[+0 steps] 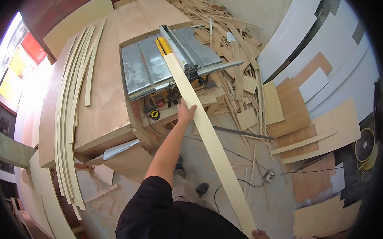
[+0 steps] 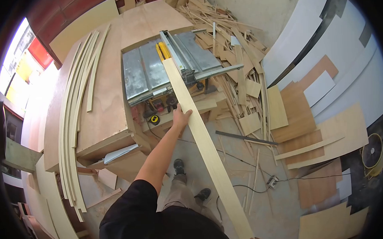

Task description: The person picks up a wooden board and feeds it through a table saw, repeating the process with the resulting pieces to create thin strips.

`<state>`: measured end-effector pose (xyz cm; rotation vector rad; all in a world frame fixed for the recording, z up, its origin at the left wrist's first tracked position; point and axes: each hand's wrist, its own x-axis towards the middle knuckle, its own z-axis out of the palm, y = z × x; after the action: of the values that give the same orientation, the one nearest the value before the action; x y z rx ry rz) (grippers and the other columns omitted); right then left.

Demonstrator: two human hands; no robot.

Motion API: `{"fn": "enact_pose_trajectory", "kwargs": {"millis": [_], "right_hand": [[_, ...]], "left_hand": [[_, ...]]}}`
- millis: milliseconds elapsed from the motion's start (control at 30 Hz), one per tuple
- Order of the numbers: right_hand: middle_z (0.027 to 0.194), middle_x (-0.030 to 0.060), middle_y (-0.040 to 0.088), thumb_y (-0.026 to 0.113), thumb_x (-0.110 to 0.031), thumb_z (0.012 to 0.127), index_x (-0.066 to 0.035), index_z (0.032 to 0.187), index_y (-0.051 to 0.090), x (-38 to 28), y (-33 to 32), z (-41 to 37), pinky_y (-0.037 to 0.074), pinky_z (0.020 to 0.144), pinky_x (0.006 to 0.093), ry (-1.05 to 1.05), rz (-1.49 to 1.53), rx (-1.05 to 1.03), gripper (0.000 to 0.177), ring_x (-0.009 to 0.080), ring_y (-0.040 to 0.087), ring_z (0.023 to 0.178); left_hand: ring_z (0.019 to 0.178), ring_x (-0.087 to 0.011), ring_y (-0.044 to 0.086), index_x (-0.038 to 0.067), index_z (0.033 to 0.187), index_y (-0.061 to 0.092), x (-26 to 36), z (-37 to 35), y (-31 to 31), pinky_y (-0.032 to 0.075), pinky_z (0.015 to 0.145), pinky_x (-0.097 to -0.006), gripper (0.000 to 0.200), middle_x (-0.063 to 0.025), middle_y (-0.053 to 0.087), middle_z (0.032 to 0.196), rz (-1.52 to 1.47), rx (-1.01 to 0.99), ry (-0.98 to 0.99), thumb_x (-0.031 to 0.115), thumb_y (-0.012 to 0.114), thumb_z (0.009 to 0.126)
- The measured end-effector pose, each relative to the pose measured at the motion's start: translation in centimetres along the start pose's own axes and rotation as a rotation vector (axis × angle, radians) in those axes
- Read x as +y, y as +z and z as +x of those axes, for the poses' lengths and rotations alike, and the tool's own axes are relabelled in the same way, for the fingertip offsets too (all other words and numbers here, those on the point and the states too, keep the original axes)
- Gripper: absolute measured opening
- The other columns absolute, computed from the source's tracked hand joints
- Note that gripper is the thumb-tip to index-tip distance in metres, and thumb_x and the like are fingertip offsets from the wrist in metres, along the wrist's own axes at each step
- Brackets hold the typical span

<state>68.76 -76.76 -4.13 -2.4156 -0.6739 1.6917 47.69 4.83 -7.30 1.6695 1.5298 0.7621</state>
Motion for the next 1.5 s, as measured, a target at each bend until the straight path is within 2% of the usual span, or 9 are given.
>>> {"fn": "enact_pose_trajectory", "kwargs": {"millis": [133, 233, 333, 533, 633, 733, 900, 1067, 1500], "right_hand": [[0.120, 0.0201, 0.068, 0.053, -0.049, 0.101, 0.008, 0.127, 0.060, -1.3, 1.0, -1.4, 0.048, 0.098, 0.0404, 0.037, 0.000, 0.122, 0.063, 0.0271, 0.061, 0.112], [0.120, 0.0240, 0.067, 0.051, -0.051, 0.101, 0.009, 0.127, 0.060, -2.8, 0.7, -1.7, 0.048, 0.099, 0.0426, 0.059, 0.061, 0.069, 0.066, 0.0314, 0.061, 0.115], [0.121, 0.0255, 0.067, 0.051, -0.053, 0.101, 0.009, 0.127, 0.060, -5.0, -0.1, -2.3, 0.048, 0.099, 0.0434, 0.099, -0.014, 0.103, 0.068, 0.0341, 0.061, 0.116], [0.128, 0.0275, 0.062, 0.051, -0.055, 0.100, 0.008, 0.132, 0.056, -5.7, -1.1, -2.3, 0.044, 0.104, 0.0438, 0.087, 0.091, 0.093, 0.071, 0.0372, 0.057, 0.122], [0.129, 0.0257, 0.062, 0.052, -0.055, 0.100, 0.007, 0.135, 0.054, -7.1, 0.2, -3.6, 0.043, 0.105, 0.0442, 0.117, 0.047, 0.281, 0.070, 0.0371, 0.056, 0.122], [0.127, 0.0213, 0.063, 0.055, -0.055, 0.099, 0.004, 0.136, 0.051, -9.7, -0.7, -3.5, 0.044, 0.104, 0.0438, 0.198, -0.033, 0.219, 0.070, 0.0361, 0.056, 0.118], [0.142, 0.0250, 0.050, 0.048, -0.058, 0.100, 0.005, 0.145, 0.041, -12.3, -1.3, -2.2, 0.036, 0.112, 0.0422, 0.265, 0.002, 0.155, 0.078, 0.0370, 0.045, 0.133], [0.137, 0.0243, 0.052, 0.049, -0.058, 0.100, 0.005, 0.141, 0.044, -15.3, -1.6, -0.1, 0.037, 0.109, 0.0415, 0.275, 0.015, 0.145, 0.075, 0.0353, 0.047, 0.129], [0.124, 0.0222, 0.059, 0.051, -0.056, 0.099, 0.006, 0.131, 0.052, -23.7, -1.4, 5.0, 0.041, 0.100, 0.0396, 0.235, 0.076, 0.142, 0.069, 0.0307, 0.053, 0.118]], "left_hand": [[0.118, -0.0397, 0.052, -0.007, 0.146, 0.035, 0.2, 0.3, 0.8, 0.046, 0.099, -0.0419, 0.083, -0.0268, 0.041, 0.132, -0.034, 0.050, -0.009, 0.034, 0.074, 0.086], [0.119, -0.0411, 0.049, -0.006, 0.146, 0.036, -0.5, 0.8, 1.1, 0.045, 0.101, -0.0439, 0.075, -0.0263, 0.043, 0.130, 0.064, 0.096, 0.080, 0.031, 0.069, 0.090], [0.120, -0.0425, 0.048, -0.004, 0.145, 0.038, -0.5, 1.4, 1.1, 0.043, 0.102, -0.0461, 0.066, -0.0258, 0.043, 0.131, 0.131, 0.100, 0.051, 0.029, 0.064, 0.093], [0.119, -0.0431, 0.048, -0.002, 0.140, 0.043, -0.2, 2.2, 1.1, 0.044, 0.100, -0.0490, 0.058, -0.0254, 0.044, 0.131, 0.189, 0.119, 0.061, 0.028, 0.062, 0.094], [0.119, -0.0426, 0.048, -0.002, 0.137, 0.045, 0.3, 2.7, 0.6, 0.044, 0.099, -0.0491, 0.056, -0.0245, 0.045, 0.131, 0.214, 0.096, 0.033, 0.028, 0.062, 0.093], [0.119, -0.0417, 0.048, -0.002, 0.135, 0.045, 0.4, 3.4, 0.4, 0.045, 0.098, -0.0495, 0.054, -0.0233, 0.046, 0.131, 0.211, 0.097, 0.033, 0.028, 0.062, 0.093], [0.119, -0.0394, 0.049, -0.002, 0.133, 0.045, 1.0, 4.7, -0.5, 0.045, 0.096, -0.0510, 0.053, -0.0206, 0.047, 0.129, 0.236, 0.076, 0.004, 0.029, 0.062, 0.093], [0.120, -0.0379, 0.048, -0.001, 0.127, 0.049, 1.8, 7.4, -1.5, 0.044, 0.096, -0.0539, 0.049, -0.0192, 0.048, 0.128, 0.279, 0.053, -0.040, 0.031, 0.062, 0.092], [0.131, -0.0351, 0.044, -0.002, 0.135, 0.050, 2.7, 17.2, -4.1, 0.036, 0.104, -0.0566, 0.058, -0.0186, 0.048, 0.134, 0.408, 0.008, -0.058, 0.035, 0.061, 0.093]]}}
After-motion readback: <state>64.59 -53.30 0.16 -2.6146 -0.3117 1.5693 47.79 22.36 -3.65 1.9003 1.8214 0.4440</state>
